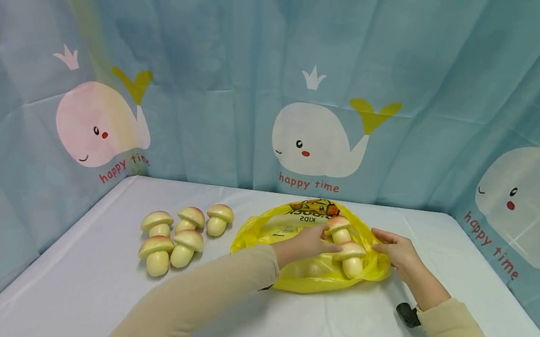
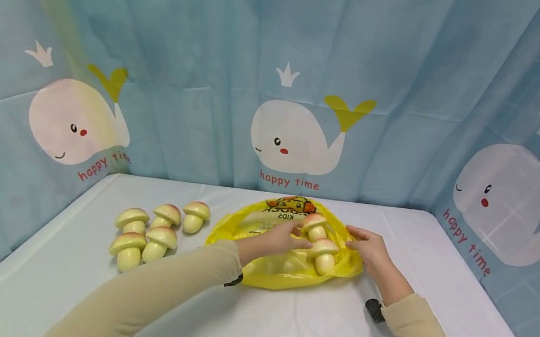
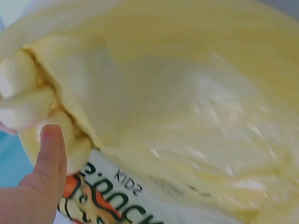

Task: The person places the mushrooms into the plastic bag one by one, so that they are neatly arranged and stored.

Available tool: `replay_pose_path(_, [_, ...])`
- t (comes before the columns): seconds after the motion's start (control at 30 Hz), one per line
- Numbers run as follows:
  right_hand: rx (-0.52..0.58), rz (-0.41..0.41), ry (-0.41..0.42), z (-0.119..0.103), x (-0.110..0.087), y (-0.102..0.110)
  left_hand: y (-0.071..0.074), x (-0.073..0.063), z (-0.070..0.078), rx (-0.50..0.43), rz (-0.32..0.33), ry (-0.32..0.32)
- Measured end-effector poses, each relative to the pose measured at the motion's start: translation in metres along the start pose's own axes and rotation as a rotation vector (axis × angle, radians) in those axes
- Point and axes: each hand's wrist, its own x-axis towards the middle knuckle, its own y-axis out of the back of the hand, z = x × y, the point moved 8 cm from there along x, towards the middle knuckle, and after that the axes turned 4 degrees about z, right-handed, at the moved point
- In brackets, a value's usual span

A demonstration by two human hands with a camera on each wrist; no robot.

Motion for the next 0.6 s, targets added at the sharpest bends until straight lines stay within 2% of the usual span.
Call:
replay_pose_path(0.27, [0.002,-0.002,0.012,0.001,0.002,-0.001,0.033,-0.017,-0.004,-0.076,0.0,0.018])
replay_pose_path(0.6, [0.014,-0.001,0.03,0.0,0.001,-0.002,0.083,-0.054,-0.019,-0.085,0.022,0.015])
